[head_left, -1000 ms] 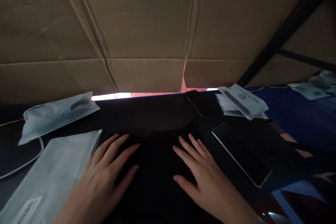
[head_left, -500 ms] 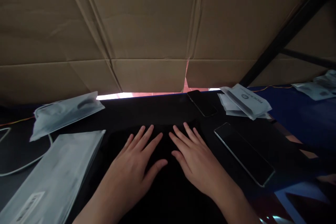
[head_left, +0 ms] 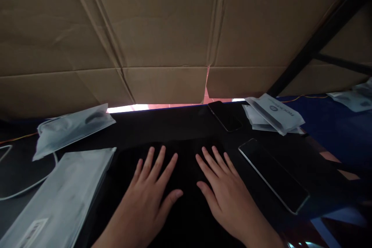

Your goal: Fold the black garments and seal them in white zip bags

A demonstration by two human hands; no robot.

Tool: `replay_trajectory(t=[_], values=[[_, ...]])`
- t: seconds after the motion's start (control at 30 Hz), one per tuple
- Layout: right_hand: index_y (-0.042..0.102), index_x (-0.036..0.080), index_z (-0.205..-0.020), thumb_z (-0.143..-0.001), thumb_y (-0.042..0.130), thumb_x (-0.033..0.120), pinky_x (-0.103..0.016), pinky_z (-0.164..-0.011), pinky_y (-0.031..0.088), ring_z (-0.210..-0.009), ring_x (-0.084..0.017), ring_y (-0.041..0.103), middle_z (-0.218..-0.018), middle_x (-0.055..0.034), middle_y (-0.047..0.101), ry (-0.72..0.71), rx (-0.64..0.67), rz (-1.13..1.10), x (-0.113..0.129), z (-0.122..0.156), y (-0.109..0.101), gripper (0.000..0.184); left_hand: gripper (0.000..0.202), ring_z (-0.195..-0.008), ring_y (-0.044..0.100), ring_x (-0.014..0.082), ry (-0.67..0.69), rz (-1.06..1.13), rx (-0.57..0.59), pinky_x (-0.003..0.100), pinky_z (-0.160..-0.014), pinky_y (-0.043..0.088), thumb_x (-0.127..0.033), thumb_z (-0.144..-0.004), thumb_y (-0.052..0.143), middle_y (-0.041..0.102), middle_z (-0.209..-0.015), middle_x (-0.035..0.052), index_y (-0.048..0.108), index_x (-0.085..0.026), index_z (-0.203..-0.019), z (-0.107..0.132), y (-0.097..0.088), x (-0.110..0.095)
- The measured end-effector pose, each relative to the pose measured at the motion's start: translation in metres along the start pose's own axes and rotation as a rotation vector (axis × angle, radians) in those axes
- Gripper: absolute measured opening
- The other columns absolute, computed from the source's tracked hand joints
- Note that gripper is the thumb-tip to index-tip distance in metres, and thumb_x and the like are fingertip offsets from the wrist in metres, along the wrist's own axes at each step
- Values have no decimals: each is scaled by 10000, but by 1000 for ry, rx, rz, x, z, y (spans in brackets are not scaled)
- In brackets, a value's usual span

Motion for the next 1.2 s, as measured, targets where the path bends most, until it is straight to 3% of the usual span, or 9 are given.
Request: replay_trajectory(t=[0.17,0.3,0.43,0.53,0.67,0.8,0.93,1.0,1.2], values=[[376,284,-1723,-1177,434,461,-661,-1305,381,-1655,-339,309,-1775,-1,321,16,-35,6,-3,1,2,577,672,-1583,430,417,-29,-2,-4,676,-1084,598,-506,-1129,420,431,-1742,132,256,-279,-1740,6,13,-2],[461,279,-1683,-1178,428,472,-647,-1292,411,-1638,-332,359,-1751,-7,387,39,-63,3,-12,1,-5,542,604,-1626,383,358,-125,16,6,616,-1170,560,-390,-1144,377,403,-1771,88,281,-301,-1733,7,7,40],[484,275,-1671,-1190,369,452,-645,-1296,398,-1640,-324,353,-1745,-16,405,86,-78,5,-30,1,-6,524,676,-1655,287,432,-203,36,43,723,-1174,508,-476,-1127,400,370,-1786,114,199,-313,-1751,28,12,89],[410,289,-1709,-1189,378,428,-641,-1308,378,-1652,-315,326,-1761,-12,376,86,-83,10,-37,8,-3,539,697,-1631,346,449,-191,44,66,762,-1146,510,-510,-1123,367,394,-1776,108,120,-356,-1756,50,16,103],[462,279,-1683,-1186,381,423,-630,-1288,415,-1637,-320,373,-1751,-15,408,71,-88,48,-33,12,-9,524,735,-1643,326,449,-151,29,39,764,-1184,475,-577,-1103,381,384,-1786,106,135,-361,-1761,56,2,98],[601,242,-1581,-1176,387,357,-589,-1170,545,-1583,-334,475,-1692,-46,524,90,-197,97,-35,-12,-34,471,628,-1640,375,402,-166,48,26,675,-1240,465,-508,-1124,350,409,-1776,116,360,-278,-1708,15,-13,89],[722,163,-1404,-1076,558,227,-620,-989,622,-1450,-435,591,-1619,-155,601,132,-258,138,-50,-52,-47,372,425,-1225,750,376,-161,67,97,566,-965,634,-411,-1092,455,805,-1318,109,708,-236,-1386,-41,-3,84],[791,158,-1178,-1025,616,187,-630,-956,622,-1407,-462,614,-1542,-179,664,125,-261,142,-55,-64,-52,235,312,-977,783,340,-140,67,107,520,-811,619,-358,-1066,493,838,-1068,60,781,-263,-1143,-56,-4,81],[743,269,-1072,-1092,562,267,-599,-1163,491,-1453,-335,566,-1484,-59,693,20,-408,84,-44,-11,-82,183,398,-882,741,290,-114,85,-50,516,-831,528,-498,-1111,401,799,-992,9,749,-314,-1058,-21,-50,79]])
Point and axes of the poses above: each hand's wrist, its own z-axis away from the middle knuckle, its own y-axis out of the palm, x = y × z, the point moved 10 cm from there along -z, towards the middle knuckle
